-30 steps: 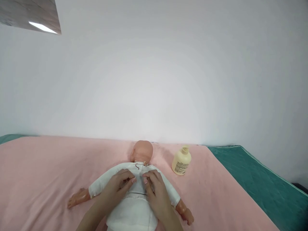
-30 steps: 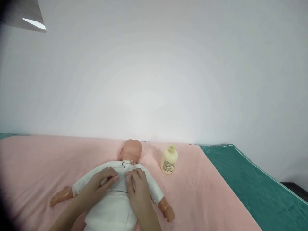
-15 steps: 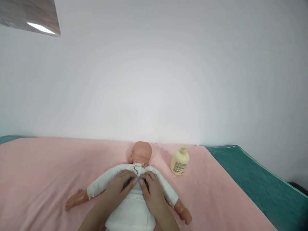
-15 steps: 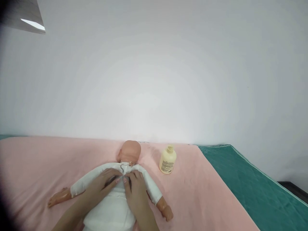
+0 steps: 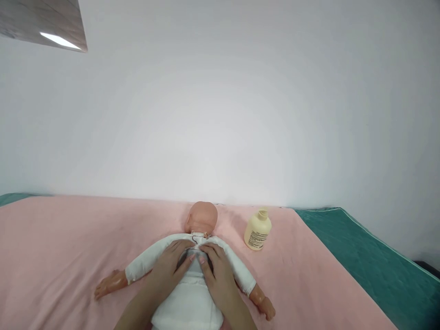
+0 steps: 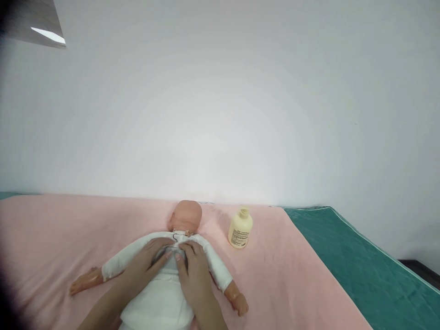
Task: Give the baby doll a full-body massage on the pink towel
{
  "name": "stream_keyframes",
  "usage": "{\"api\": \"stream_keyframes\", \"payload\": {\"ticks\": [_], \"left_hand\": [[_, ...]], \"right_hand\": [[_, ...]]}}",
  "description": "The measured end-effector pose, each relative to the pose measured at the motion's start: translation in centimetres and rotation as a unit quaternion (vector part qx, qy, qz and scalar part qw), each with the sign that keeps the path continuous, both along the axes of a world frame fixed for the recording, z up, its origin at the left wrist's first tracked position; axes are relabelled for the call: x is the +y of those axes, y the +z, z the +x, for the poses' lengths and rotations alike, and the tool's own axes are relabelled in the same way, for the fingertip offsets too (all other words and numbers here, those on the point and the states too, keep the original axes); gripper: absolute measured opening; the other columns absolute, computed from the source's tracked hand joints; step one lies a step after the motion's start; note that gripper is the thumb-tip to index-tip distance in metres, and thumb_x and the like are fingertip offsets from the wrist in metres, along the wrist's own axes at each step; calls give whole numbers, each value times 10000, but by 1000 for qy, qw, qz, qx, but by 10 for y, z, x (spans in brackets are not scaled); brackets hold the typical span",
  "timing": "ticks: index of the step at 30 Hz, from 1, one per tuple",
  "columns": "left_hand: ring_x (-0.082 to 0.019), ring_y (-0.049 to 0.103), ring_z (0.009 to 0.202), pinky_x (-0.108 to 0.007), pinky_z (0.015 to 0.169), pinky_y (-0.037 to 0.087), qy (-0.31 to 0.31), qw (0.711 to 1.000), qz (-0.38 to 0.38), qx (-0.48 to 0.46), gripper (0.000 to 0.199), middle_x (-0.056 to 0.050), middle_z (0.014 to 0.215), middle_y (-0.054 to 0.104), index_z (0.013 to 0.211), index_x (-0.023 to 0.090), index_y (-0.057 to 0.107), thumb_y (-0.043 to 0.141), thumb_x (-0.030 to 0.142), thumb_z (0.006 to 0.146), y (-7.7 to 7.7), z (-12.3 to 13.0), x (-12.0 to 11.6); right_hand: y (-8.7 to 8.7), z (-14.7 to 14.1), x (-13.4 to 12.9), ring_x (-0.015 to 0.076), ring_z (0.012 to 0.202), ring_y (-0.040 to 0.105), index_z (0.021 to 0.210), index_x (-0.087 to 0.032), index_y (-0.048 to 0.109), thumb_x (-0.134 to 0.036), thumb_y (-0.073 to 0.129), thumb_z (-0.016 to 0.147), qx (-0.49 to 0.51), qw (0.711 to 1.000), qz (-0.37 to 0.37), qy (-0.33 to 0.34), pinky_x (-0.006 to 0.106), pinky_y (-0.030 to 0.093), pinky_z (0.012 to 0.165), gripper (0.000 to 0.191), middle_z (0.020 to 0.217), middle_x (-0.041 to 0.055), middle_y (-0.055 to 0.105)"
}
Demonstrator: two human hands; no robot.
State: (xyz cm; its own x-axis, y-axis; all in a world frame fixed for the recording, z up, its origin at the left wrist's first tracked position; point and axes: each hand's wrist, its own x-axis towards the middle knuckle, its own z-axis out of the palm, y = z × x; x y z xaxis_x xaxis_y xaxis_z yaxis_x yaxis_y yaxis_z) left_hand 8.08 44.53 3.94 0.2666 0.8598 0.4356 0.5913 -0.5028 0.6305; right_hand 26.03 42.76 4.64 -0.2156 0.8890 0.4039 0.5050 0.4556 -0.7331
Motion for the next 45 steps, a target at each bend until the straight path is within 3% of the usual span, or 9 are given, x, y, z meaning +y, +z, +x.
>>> {"api": "stream_keyframes", "payload": {"ticks": [7,16,22,32,37,41,45], "left_hand": [[-251,567,1102,-452,986,437,-3,999,-40,3,315,-89,1147,645,1159,218,547,454,380,906,-1,0,-1],[-251,543,1150,-455,993,435,10,1000,-9,-10,333,-91,1204,611,1217,237,486,444,362,912,-5,1,-2],[-246,559,1144,-442,1003,430,15,1000,-16,-9,337,-80,1194,630,1204,228,514,449,368,904,-6,1,-1],[-249,543,1156,-458,1017,404,6,997,-76,-12,341,-91,1214,618,1197,210,514,440,367,904,-2,1,-2],[-243,507,1205,-431,1039,383,1,994,-107,-23,384,-82,1289,577,1246,223,497,441,384,902,15,-6,-5],[-229,531,1167,-371,995,418,2,989,-145,3,352,-33,1235,615,1169,264,574,441,447,899,44,-18,-20],[-188,598,1036,-288,911,454,-83,973,-205,62,285,40,1083,682,1051,333,659,472,472,886,69,-32,-45]], "right_hand": [[4,1,0,199,1130,530,1156,-213,611,-296,414,972,-14,1000,-19,11,364,399,1013,282,1166,65,612],[-6,2,1,219,1271,432,1269,-235,546,-350,445,962,-19,1000,8,-4,414,337,1091,343,1344,65,525],[-5,2,1,222,1270,434,1282,-225,537,-370,443,963,-32,999,-9,2,420,328,1094,363,1345,62,532],[-5,4,1,225,1256,445,1268,-222,547,-379,437,964,-34,999,-20,9,410,330,1086,360,1328,63,544],[5,8,-1,218,1265,425,1286,-220,524,-311,483,939,-28,999,-15,17,390,332,1083,361,1341,65,514],[39,13,-17,206,1131,519,1148,-229,617,-264,455,937,-32,998,-44,20,340,402,988,268,1195,61,578],[71,19,-41,184,925,601,914,-274,704,-282,453,938,-92,981,-127,111,274,448,797,253,956,0,653]]}}
